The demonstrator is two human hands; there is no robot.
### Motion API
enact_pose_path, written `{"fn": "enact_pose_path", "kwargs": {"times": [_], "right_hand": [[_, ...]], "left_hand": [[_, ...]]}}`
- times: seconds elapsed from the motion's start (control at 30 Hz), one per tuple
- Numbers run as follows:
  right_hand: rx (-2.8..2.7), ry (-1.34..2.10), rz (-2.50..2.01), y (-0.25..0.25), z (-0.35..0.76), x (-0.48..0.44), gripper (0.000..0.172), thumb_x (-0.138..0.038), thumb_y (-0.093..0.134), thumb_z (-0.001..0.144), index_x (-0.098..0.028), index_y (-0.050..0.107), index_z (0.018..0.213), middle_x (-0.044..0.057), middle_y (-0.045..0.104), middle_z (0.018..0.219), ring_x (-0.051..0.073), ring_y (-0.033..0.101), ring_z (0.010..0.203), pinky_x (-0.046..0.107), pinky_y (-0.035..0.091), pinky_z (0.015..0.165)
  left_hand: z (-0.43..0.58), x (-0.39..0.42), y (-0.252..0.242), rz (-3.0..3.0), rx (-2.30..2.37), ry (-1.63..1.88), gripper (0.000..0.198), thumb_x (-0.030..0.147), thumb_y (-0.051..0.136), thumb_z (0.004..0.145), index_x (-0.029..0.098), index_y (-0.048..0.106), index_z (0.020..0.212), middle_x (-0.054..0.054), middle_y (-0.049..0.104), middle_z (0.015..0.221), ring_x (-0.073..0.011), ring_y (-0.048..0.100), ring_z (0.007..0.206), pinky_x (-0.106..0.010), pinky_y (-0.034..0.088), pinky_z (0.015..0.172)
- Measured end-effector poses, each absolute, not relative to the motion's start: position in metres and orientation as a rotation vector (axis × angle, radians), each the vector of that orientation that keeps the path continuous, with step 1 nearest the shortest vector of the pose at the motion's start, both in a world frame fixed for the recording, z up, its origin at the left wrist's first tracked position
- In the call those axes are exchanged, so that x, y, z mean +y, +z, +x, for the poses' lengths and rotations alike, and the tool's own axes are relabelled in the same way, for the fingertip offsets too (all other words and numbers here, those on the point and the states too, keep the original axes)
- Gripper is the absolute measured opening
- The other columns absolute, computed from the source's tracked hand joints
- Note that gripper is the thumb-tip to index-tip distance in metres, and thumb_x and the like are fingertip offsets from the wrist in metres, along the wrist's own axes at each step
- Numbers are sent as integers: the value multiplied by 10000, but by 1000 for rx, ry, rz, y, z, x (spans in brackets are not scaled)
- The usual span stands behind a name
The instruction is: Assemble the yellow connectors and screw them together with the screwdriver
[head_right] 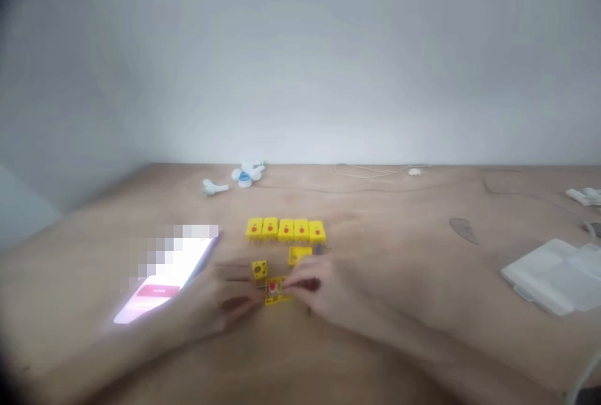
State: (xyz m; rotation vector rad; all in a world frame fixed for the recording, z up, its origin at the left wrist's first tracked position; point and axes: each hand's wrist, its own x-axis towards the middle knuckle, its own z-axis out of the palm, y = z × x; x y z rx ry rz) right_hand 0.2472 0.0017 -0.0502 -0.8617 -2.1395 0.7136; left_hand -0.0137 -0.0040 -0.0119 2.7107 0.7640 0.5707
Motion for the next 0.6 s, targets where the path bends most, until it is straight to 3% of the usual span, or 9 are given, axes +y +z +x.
{"fn": "enact_pose_path", "kwargs": {"times": [0.6], "right_hand": [[-2082, 781, -890, -54, 236, -1, 82, -225, 744, 915, -229, 814, 872, 26, 762, 834, 180, 663, 800, 301, 515, 745]], "left_hand": [[-12, -4, -14, 2676, 732, 621, 232, 130, 520, 977, 187, 695, 835, -26, 666, 791, -176, 604, 729, -273, 394, 626]]}}
